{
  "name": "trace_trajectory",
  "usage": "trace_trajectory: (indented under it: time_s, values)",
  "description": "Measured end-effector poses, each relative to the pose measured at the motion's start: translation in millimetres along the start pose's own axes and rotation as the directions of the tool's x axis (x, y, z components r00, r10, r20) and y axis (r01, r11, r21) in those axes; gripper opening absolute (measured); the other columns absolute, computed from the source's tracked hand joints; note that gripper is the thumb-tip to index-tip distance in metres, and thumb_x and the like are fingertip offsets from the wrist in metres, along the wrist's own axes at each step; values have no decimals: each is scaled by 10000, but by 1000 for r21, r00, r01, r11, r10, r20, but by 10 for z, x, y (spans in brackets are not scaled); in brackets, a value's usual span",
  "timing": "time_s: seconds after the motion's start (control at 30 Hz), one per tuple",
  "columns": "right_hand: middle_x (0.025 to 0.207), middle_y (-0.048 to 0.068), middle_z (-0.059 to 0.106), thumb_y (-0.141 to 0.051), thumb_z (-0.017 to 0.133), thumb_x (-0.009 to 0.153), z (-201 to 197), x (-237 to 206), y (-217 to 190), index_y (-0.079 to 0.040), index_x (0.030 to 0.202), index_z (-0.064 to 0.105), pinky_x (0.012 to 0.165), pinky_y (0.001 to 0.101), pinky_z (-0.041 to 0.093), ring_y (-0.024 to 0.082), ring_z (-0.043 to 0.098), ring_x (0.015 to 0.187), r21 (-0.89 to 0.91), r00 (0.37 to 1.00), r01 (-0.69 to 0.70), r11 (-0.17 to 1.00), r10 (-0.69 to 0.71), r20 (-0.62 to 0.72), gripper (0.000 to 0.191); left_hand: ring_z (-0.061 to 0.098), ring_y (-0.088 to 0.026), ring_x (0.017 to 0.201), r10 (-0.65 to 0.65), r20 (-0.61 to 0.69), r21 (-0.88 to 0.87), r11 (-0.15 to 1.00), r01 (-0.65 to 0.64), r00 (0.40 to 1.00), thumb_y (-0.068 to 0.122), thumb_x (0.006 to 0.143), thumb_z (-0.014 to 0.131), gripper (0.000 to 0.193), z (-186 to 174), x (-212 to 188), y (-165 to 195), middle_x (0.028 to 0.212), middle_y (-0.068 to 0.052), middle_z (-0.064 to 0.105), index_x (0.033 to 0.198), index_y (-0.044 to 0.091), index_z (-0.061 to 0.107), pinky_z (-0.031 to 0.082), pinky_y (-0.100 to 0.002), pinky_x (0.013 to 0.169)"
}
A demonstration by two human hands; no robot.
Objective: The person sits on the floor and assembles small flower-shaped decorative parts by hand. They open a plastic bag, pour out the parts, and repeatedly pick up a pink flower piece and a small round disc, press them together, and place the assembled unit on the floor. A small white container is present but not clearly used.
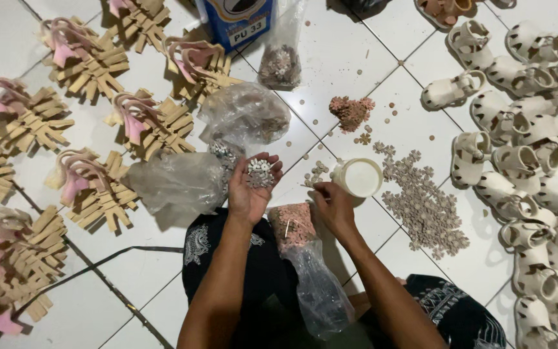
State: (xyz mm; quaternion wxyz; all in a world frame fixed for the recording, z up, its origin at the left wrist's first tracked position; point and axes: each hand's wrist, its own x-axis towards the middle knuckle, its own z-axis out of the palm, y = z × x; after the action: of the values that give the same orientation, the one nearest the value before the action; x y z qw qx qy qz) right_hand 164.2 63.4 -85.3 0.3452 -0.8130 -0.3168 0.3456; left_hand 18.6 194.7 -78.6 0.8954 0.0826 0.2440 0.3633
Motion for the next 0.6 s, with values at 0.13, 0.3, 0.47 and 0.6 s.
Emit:
trace_trajectory:
  time_s: [0.13,0.3,0.47,0.6]
  values:
    - [1329,150,650,-464,429,1026,125,-14,-214,-11,1421,538,957,458,565,277,651,1170,699,942,-331,634,180,282,611,669,-343,1182,136,-10,179,975,-132,991,323,1084,455,447,17,-85,-138,1252,-236,671,1244,-63,615,537,-457,1046]
    - [1468,201,551,-585,283,1059,301,31,-434,-82,1571,355,1059,456,471,343,523,1276,923,922,-385,-4,-37,385,721,555,-342,1326,250,288,809,454,-375,924,324,1088,359,520,233,-235,-512,1464,-206,588,1430,-5,571,428,-459,1123]
    - [1433,191,568,-450,346,1090,249,98,-414,-34,1446,488,1076,477,531,339,582,1292,896,918,-395,-203,-48,394,566,469,-331,1487,300,512,855,-88,-511,805,258,1100,440,412,412,-643,-409,1516,-206,573,1369,28,650,290,-510,1273]
    - [1235,206,638,-444,414,1104,135,66,-289,3,1283,579,945,407,576,334,631,1154,915,917,-398,-73,-21,398,509,496,-329,1431,481,369,916,-332,-225,795,165,1022,531,295,266,-963,427,1477,-175,582,1262,63,669,337,-476,1239]
